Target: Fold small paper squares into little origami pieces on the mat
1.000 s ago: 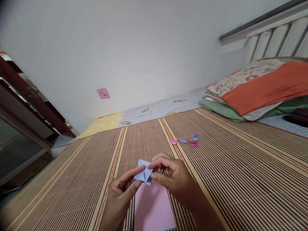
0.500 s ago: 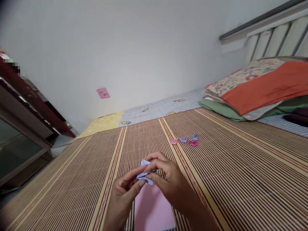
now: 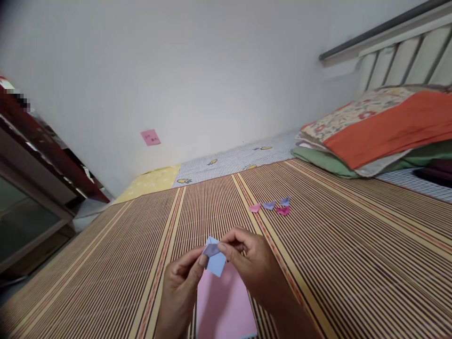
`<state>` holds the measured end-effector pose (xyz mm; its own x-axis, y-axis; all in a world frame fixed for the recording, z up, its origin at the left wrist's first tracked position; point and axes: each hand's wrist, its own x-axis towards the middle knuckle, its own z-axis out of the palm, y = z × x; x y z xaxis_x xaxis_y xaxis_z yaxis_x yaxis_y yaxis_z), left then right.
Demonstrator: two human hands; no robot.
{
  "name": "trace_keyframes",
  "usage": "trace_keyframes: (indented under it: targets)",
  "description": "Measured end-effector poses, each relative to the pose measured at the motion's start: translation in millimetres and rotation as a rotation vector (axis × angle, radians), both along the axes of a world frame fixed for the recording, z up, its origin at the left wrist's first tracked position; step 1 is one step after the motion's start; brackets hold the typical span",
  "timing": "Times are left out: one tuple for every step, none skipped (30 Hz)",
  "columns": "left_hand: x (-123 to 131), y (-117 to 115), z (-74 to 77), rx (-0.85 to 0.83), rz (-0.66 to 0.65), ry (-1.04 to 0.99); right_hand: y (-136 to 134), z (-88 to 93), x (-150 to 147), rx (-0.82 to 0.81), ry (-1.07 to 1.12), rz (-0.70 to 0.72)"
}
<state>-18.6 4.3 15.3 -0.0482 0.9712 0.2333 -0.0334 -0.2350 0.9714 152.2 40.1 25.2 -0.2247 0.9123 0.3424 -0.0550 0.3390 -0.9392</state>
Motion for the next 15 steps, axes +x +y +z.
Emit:
trace_keyframes:
  targets:
    - [1,0,0.7,-0.006,0.005,-0.001,0,0.6,-1,-0.013,-0.002,-0.002]
    - [3,0,1.3,-0.012,0.013,-0.002,-1,1.1,-1,-0.021,-0.003,-0.007]
    - [4,-1,1.9,-0.019,0.028,-0.003,-1,1.4,-2,-0.022,-0.007,-0.016]
    - [6,-1,2.4,-0.024,0.051,-0.005,-2,1.4,-2,-0.015,-0.018,-0.026]
    - [7,-1,2.9,-0.024,0.078,-0.009,-2,1.3,-2,0.000,-0.036,-0.035]
    - [9,-2,3.4,-0.021,0.107,-0.017,-2,0.9,-2,0.024,-0.054,-0.043]
    - [10,-2,4.0,-0.017,0.138,-0.028,-2,0.4,-3,0.052,-0.069,-0.049]
    - [12,-2,4.7,-0.015,0.167,-0.042,-2,-0.2,-3,0.078,-0.082,-0.053]
    - [13,-3,5.4,-0.014,0.194,-0.055,-2,-0.7,-3,0.098,-0.087,-0.056]
    - [15,-3,6.2,-0.014,0.214,-0.067,-3,-1.1,-4,0.109,-0.083,-0.059]
    - [16,-3,7.0,-0.013,0.233,-0.075,-3,-1.3,-4,0.110,-0.075,-0.060]
    - [17,-4,7.6,-0.013,0.251,-0.080,-3,-1.3,-5,0.105,-0.065,-0.060]
    - [18,-4,8.2,-0.010,0.267,-0.080,-3,-1.0,-5,0.099,-0.057,-0.057]
    - [19,-4,8.7,-0.007,0.281,-0.077,-3,-0.7,-6,0.093,-0.051,-0.054]
    - [20,-5,9.0,-0.004,0.294,-0.073,-3,-0.2,-6,0.087,-0.048,-0.051]
